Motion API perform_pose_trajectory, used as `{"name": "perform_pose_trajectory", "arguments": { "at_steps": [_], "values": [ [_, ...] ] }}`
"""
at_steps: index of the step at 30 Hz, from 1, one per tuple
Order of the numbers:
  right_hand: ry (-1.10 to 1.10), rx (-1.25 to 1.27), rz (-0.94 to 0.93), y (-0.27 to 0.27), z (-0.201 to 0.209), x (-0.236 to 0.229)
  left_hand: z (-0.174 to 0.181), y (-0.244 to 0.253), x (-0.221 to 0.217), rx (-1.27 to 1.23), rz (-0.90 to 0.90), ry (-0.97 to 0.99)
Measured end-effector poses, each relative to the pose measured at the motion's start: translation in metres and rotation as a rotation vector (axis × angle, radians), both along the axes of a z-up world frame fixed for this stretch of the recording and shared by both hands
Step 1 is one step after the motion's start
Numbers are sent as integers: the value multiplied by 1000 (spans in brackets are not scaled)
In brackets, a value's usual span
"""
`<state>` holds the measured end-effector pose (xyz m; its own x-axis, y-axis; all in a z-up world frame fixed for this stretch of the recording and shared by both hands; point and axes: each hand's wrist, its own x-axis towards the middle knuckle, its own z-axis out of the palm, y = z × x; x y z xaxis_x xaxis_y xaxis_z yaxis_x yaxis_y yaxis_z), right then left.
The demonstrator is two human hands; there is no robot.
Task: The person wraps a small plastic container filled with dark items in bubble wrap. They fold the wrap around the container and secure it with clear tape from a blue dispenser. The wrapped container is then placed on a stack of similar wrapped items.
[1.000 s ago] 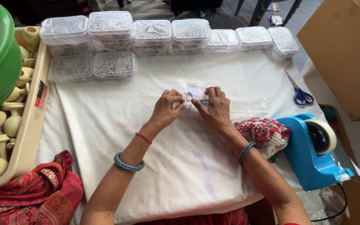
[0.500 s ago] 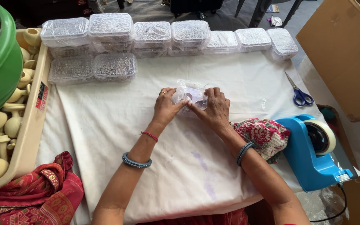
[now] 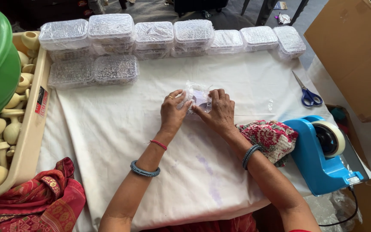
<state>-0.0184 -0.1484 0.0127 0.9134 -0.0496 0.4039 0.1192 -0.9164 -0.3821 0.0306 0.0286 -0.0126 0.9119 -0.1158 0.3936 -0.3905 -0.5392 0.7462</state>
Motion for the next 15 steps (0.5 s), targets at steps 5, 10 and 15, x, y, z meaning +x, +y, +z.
{"name": "perform_pose_trajectory", "arguments": {
  "at_steps": [5,10,15],
  "values": [
    [9,-10,15,-3,-7,3,4,-4,-8,57,-21,-18],
    [-45,-7,36,-5,-7,1,4,-3,-16,79,-92,-113],
    [-7,299,179,-22,-29,10,8,-6,-31,278,-172,-152]
  ]
}}
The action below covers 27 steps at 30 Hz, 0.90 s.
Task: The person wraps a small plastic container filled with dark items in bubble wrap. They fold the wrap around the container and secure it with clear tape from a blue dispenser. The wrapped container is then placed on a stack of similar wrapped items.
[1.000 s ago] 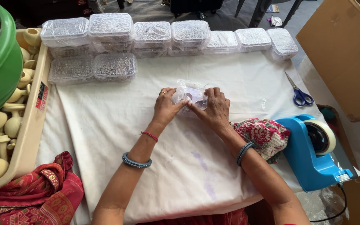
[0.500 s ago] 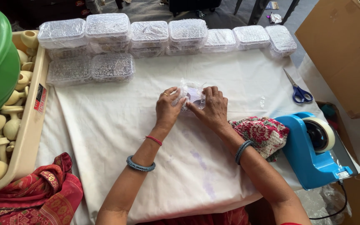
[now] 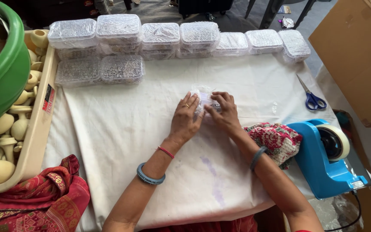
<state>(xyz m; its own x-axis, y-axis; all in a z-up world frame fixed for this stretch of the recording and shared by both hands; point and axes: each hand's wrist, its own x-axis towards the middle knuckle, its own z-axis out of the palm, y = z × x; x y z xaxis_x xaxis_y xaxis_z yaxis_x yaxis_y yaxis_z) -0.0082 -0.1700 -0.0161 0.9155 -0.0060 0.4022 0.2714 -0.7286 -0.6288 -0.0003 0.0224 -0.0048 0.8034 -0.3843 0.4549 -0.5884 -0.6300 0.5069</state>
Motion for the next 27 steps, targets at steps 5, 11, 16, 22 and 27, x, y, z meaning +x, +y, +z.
{"name": "perform_pose_trajectory", "arguments": {
  "at_steps": [5,11,16,22,27],
  "values": [
    [52,152,178,-20,-4,1,6,-5,-7,162,-23,-33],
    [43,120,163,-8,10,-7,2,-7,-8,188,-50,-11],
    [62,99,115,-19,2,3,5,-13,-12,235,-33,-72],
    [75,614,357,-54,-18,24,11,-12,-15,336,-28,-104],
    [201,535,-3,-52,23,56,12,-10,-15,309,-40,-105]
  ]
}}
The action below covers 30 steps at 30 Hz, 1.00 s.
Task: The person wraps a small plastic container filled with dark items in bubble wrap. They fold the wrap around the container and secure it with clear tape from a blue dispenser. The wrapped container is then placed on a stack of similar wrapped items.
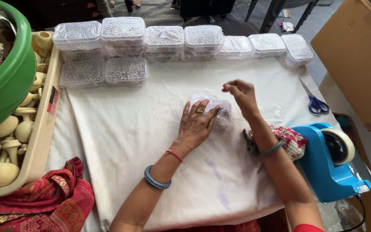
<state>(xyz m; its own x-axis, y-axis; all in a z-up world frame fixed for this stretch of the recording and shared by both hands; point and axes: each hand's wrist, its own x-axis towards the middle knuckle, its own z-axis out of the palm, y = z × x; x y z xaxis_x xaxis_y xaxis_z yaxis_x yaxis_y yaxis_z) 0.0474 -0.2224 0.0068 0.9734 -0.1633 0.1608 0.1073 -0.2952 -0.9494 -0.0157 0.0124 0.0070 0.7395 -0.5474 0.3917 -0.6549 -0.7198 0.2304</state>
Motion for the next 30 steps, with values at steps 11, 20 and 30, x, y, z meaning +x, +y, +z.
{"name": "perform_pose_trajectory", "arguments": {
  "at_steps": [11,20,30],
  "values": [
    [273,-309,424,35,11,60,1,0,-1,-4,4,11],
    [-140,-304,248,31,10,8,-3,0,-2,-21,-4,11],
    [-80,-579,161,53,30,-8,-1,-3,0,-88,25,85]
  ]
}}
